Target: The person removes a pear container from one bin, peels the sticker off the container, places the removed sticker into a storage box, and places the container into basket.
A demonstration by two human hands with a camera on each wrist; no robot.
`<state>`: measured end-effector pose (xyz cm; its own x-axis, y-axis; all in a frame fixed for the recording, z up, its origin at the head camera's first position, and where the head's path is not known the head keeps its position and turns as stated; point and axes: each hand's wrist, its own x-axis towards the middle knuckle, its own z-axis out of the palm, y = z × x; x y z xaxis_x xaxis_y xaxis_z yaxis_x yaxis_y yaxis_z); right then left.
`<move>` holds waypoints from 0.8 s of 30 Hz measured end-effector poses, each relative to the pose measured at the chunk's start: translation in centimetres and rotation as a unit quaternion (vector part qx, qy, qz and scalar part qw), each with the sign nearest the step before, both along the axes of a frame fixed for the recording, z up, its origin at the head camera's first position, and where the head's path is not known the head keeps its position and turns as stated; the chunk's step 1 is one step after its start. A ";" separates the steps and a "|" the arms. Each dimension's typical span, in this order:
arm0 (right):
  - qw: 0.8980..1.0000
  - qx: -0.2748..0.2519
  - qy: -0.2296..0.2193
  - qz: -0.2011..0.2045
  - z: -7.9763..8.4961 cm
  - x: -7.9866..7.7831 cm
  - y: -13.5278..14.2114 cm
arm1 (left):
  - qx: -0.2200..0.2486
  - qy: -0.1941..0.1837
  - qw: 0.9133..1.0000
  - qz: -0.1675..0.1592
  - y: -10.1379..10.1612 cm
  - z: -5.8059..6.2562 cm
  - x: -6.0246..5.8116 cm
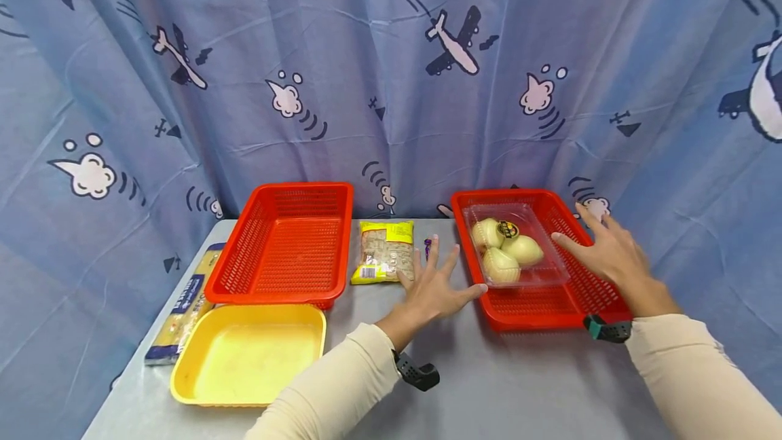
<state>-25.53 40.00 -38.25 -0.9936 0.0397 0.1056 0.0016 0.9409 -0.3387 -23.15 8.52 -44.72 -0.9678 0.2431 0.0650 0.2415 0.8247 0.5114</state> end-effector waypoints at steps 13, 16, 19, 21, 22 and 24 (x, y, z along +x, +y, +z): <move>0.999 -0.023 0.021 0.015 -1.0 -0.4 -0.2 | 0.003 -0.018 0.999 -0.040 2.7 -1.6 1.0; 0.999 -0.034 0.025 0.016 -1.1 -0.5 -0.5 | 0.021 -0.034 0.998 -0.049 3.2 -1.9 1.2; 0.998 -0.059 0.020 0.019 -1.2 -0.7 -0.8 | 0.029 -0.036 0.997 -0.054 3.6 -2.1 1.2; 0.997 -0.080 0.010 0.016 -1.2 -0.9 -1.0 | 0.030 -0.035 0.997 -0.057 3.9 -2.3 1.2; 0.996 -0.090 0.005 0.016 -1.1 -1.0 -1.1 | 0.030 -0.035 0.997 -0.059 4.1 -2.3 1.2; 0.994 -0.104 -0.010 0.009 -1.1 -1.2 -1.3 | 0.030 -0.038 0.997 -0.062 4.4 -2.3 1.2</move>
